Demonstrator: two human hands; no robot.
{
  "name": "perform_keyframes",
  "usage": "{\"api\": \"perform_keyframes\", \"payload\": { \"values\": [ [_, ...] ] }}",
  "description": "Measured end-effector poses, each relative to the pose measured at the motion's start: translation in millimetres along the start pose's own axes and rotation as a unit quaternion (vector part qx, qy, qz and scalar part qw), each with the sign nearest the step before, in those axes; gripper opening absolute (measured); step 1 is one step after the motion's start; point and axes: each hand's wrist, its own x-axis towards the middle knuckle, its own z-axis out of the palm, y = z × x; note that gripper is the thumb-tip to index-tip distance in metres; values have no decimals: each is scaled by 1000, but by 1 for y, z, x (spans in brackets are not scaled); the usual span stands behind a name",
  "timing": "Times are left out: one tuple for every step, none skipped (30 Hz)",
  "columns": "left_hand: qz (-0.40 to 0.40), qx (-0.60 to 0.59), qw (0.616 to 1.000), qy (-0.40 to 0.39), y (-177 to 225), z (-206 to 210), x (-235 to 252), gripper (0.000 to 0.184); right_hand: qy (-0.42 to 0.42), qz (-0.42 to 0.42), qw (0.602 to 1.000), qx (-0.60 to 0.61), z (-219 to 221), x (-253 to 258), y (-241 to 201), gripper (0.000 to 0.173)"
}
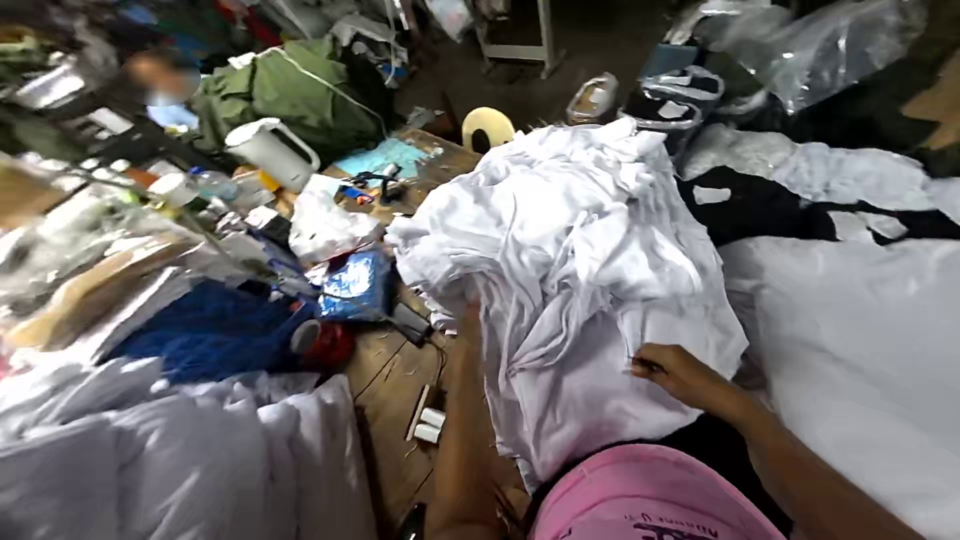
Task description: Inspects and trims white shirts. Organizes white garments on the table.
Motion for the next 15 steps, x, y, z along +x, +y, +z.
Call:
{"api": "perform_keyframes", "payload": {
  "values": [
    [20, -1, 1000, -6, 5, 2, 11, 56, -4, 6, 1000, -16, 8, 3, 4, 27],
    [37, -29, 999, 9, 13, 3, 23, 54, -5, 9, 999, -33, 15, 6, 7, 26],
    [47, -83, 995, 43, 21, 6, 35, 50, -3, 9, 999, -45, 19, 7, 9, 26],
    [59, -159, 982, 79, 27, 11, 50, 47, -2, 9, 999, -50, 20, 8, 9, 26],
    [60, -248, 962, 99, 33, 15, 64, 48, 3, 6, 999, -48, 18, 9, 9, 26],
    [52, -328, 937, 107, 40, 18, 76, 52, 12, 3, 999, -41, 16, 9, 9, 25],
    [41, -385, 914, 119, 47, 21, 86, 54, 20, 4, 999, -33, 14, 8, 8, 25],
    [32, -425, 895, 132, 55, 24, 93, 54, 29, 4, 999, -24, 13, 7, 9, 26],
    [24, -446, 884, 138, 61, 27, 97, 52, 39, 4, 999, -15, 13, 5, 11, 26],
    [15, -452, 881, 141, 66, 30, 99, 48, 49, 8, 999, -4, 14, 3, 14, 25],
    [6, -447, 883, 143, 71, 32, 99, 43, 59, 19, 998, 16, 16, 0, 16, 26],
    [4, -431, 891, 141, 78, 36, 97, 38, 74, 42, 995, 48, 16, -2, 20, 26],
    [14, -402, 907, 129, 86, 40, 92, 34, 100, 80, 987, 100, 14, -5, 24, 27],
    [38, -358, 927, 106, 95, 46, 80, 33, 148, 126, 966, 172, 13, -9, 30, 27],
    [70, -290, 952, 68, 104, 52, 59, 34, 216, 170, 928, 254, 10, -13, 37, 26]
  ]
}}
